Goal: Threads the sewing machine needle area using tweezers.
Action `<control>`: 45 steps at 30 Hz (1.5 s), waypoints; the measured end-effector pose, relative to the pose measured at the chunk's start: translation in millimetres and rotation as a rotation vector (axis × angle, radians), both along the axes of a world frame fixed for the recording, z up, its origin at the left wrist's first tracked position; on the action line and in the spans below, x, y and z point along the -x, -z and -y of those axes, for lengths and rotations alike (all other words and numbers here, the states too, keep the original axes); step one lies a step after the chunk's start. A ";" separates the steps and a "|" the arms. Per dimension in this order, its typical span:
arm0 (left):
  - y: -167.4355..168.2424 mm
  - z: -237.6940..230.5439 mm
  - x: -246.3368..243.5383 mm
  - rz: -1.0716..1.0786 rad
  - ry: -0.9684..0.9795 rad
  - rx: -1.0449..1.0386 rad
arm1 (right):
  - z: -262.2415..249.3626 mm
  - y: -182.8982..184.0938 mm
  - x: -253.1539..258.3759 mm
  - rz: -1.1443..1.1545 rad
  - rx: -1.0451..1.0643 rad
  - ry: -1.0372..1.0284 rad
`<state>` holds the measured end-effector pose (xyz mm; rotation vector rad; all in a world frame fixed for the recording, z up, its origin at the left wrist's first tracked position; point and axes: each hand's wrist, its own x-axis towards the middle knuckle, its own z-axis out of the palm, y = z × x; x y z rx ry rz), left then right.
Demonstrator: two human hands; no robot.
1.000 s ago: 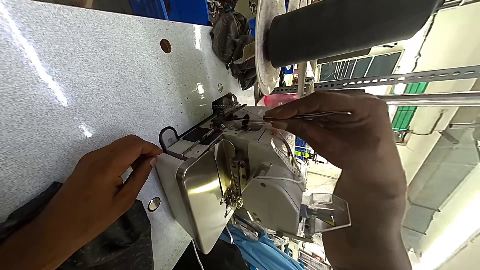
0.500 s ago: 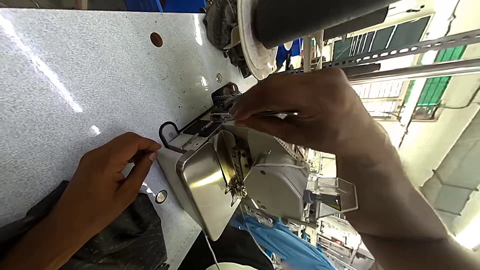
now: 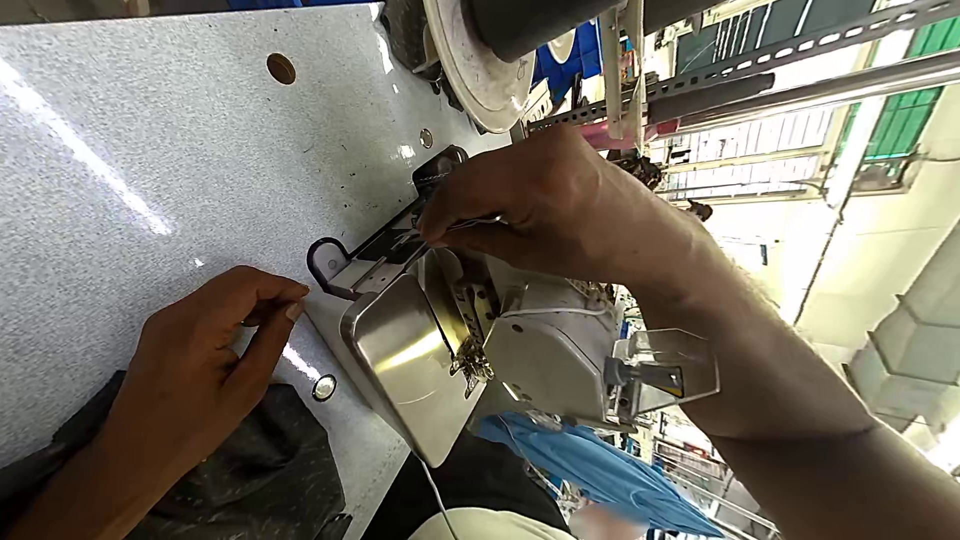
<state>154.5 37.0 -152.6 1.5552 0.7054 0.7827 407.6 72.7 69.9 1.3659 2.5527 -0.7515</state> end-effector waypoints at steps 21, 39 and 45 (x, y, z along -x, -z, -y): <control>1.1 -0.8 0.4 0.019 0.002 0.002 | 6.6 -4.0 -4.6 -0.048 0.005 0.137; -0.5 -0.6 -0.2 0.022 -0.003 0.016 | 8.3 3.8 -2.4 -0.066 0.009 0.103; -0.4 -1.1 0.5 0.018 0.005 0.009 | 9.8 3.1 -3.1 -0.073 -0.001 0.114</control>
